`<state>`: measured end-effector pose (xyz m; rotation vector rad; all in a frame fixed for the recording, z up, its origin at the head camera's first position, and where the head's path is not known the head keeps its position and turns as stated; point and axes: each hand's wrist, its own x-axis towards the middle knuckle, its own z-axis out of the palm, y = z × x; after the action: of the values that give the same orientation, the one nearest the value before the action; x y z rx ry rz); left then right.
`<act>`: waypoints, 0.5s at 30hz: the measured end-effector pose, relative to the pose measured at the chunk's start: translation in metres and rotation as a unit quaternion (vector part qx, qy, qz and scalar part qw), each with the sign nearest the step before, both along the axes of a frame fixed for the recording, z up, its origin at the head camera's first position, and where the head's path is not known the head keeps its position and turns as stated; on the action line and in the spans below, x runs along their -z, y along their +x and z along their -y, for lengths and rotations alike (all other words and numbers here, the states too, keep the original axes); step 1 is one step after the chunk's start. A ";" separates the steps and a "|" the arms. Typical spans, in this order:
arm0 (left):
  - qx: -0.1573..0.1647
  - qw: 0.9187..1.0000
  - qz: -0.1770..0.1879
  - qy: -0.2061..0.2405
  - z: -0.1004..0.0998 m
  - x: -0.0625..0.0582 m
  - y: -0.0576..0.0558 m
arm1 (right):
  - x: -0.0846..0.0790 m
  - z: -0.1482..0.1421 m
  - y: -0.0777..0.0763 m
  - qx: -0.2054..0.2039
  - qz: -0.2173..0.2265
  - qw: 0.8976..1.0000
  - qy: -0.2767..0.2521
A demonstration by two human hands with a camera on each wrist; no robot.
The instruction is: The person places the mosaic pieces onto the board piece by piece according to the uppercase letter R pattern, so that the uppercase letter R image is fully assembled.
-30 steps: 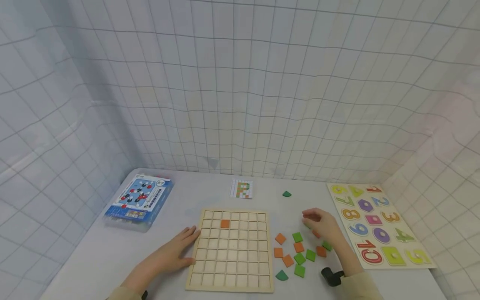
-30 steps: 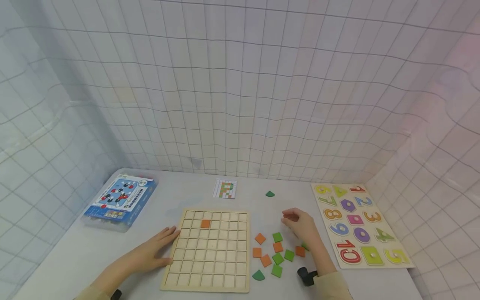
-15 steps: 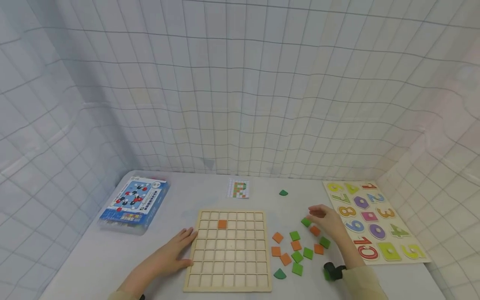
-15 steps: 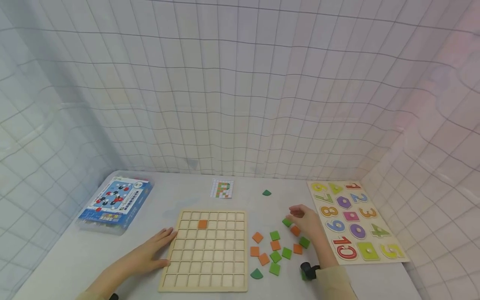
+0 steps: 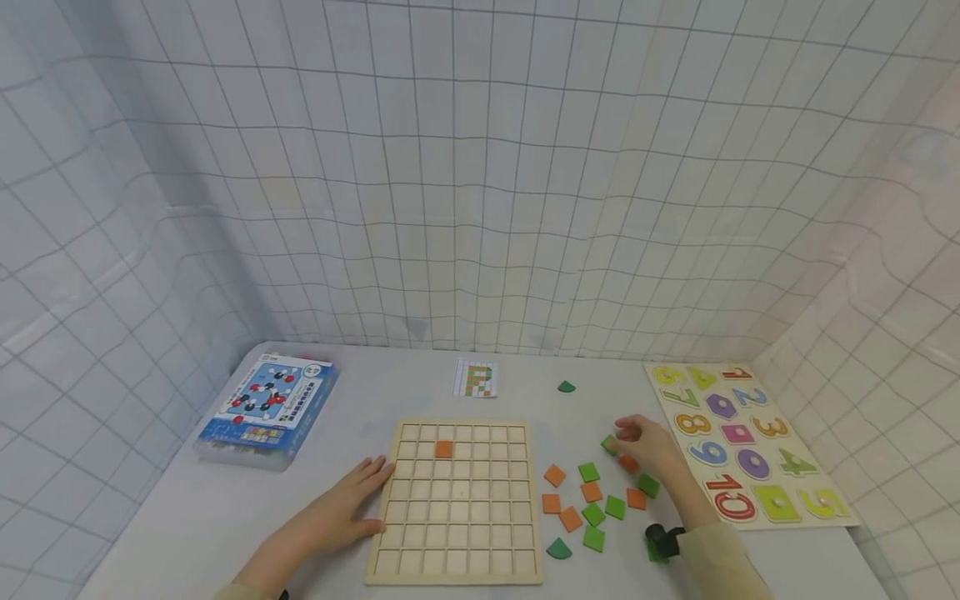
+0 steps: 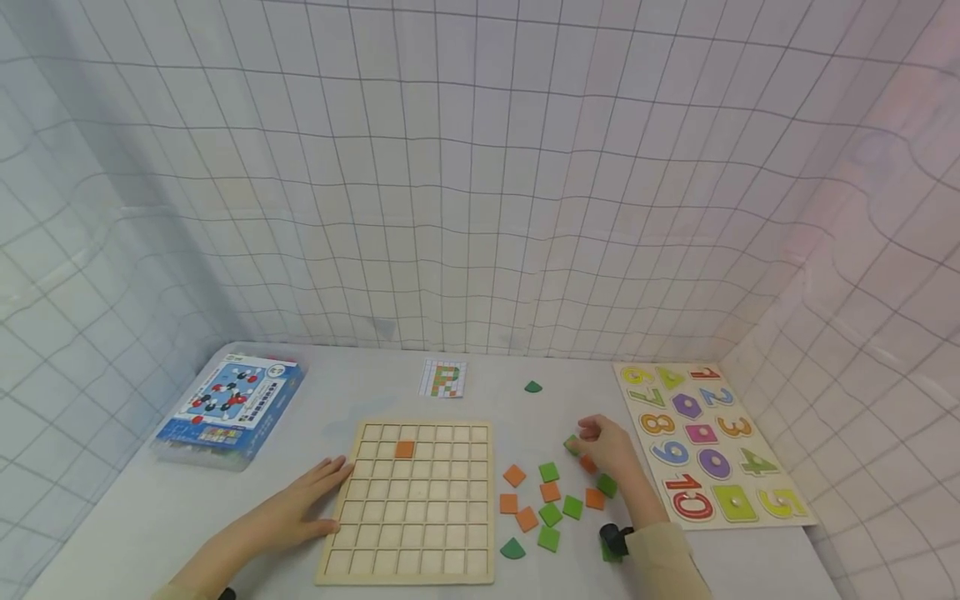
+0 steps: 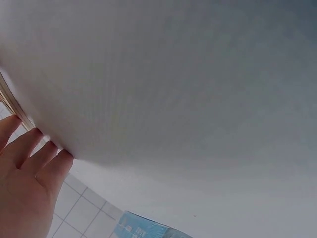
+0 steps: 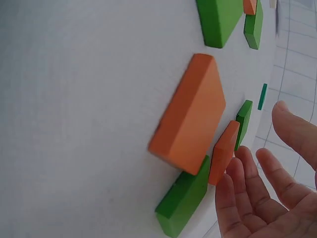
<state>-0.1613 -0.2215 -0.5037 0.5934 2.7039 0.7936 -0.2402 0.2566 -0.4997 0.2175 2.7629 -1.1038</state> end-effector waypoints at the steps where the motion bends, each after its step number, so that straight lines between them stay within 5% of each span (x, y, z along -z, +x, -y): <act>1: 0.000 1.000 -0.001 -0.002 0.000 0.000 0.000 | 0.000 0.001 0.000 -0.001 0.004 1.000 0.002; 15: -0.010 1.000 0.013 -0.005 -0.001 0.000 -0.001 | 0.005 0.007 -0.006 -0.019 -0.020 0.998 0.051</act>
<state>-0.1625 -0.2208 -0.5040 0.5518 2.6927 0.7879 -0.2459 0.2500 -0.5051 0.1563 2.8500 -0.9702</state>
